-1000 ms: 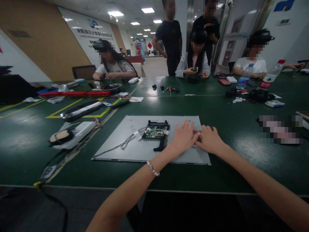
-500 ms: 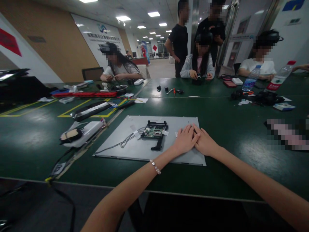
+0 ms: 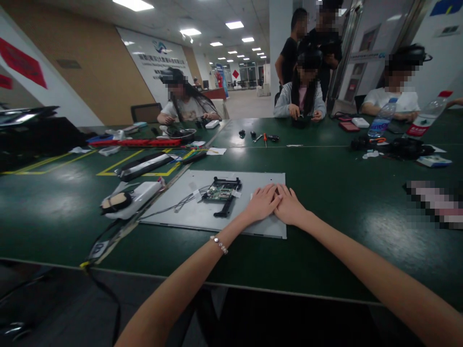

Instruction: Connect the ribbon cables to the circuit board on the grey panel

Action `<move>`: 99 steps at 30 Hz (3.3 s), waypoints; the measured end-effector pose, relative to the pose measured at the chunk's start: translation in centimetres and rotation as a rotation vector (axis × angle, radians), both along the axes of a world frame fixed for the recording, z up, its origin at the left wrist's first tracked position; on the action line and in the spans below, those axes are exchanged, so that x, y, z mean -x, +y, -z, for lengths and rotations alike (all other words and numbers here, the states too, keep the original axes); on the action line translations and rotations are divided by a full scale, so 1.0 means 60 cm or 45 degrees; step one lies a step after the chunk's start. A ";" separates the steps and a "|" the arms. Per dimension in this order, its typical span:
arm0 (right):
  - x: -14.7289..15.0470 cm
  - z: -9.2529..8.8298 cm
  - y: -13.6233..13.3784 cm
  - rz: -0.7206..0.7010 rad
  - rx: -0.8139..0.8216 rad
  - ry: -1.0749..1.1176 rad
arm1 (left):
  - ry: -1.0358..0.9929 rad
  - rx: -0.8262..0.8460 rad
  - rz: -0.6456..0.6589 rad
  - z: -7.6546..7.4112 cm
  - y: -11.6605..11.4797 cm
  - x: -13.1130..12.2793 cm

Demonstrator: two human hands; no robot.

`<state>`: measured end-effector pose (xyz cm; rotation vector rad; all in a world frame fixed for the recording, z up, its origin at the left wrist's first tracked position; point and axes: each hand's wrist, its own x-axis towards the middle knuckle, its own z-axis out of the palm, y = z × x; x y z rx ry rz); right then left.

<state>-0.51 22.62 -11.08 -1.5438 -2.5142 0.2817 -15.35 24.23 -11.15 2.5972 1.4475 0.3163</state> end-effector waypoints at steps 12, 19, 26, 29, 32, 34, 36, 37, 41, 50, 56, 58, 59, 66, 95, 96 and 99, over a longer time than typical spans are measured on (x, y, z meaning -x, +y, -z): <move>0.003 0.016 -0.001 0.034 -0.070 0.064 | 0.202 -0.272 -0.093 -0.022 -0.039 0.031; 0.002 0.012 -0.001 0.008 -0.023 0.108 | 0.381 -0.436 -0.268 -0.047 -0.083 0.168; 0.001 0.011 0.000 0.008 0.013 0.145 | 0.237 -0.313 -0.268 -0.031 -0.076 0.230; -0.001 0.008 -0.001 0.005 0.016 0.146 | 0.175 -0.263 -0.241 -0.024 -0.042 0.247; 0.000 0.010 0.000 0.006 0.014 0.144 | 0.156 -0.243 -0.255 -0.019 0.006 0.270; 0.001 0.013 0.002 0.015 -0.001 0.147 | 0.152 -0.231 -0.295 -0.017 0.038 0.286; 0.003 0.017 0.003 0.023 -0.019 0.145 | 0.145 -0.204 -0.321 -0.016 0.064 0.301; 0.003 0.019 0.004 0.023 -0.025 0.145 | 0.138 -0.187 -0.320 -0.015 0.074 0.306; 0.004 0.023 0.006 0.019 -0.032 0.148 | 0.111 -0.178 -0.308 -0.007 0.087 0.319; 0.003 0.020 0.006 0.014 -0.005 0.146 | 0.217 -0.313 -0.351 -0.020 0.074 0.301; 0.002 0.018 0.006 0.012 -0.006 0.153 | 0.417 -0.315 -0.384 -0.071 0.074 0.252; 0.001 0.018 0.005 0.012 0.004 0.155 | 0.473 -0.248 -0.429 -0.079 0.081 0.235; 0.002 0.017 0.005 0.010 0.007 0.155 | 0.498 -0.218 -0.464 -0.080 0.085 0.227; 0.005 0.016 0.005 0.020 -0.013 0.156 | 0.538 -0.228 -0.592 -0.067 0.110 0.218; 0.005 0.009 0.001 0.017 0.000 0.167 | -0.247 0.129 -0.654 -0.070 0.180 0.268; 0.006 0.010 0.001 0.020 -0.012 0.167 | -0.274 0.157 -0.668 -0.072 0.182 0.266; 0.006 0.011 0.001 0.020 -0.021 0.174 | -0.377 0.219 -0.730 -0.078 0.197 0.263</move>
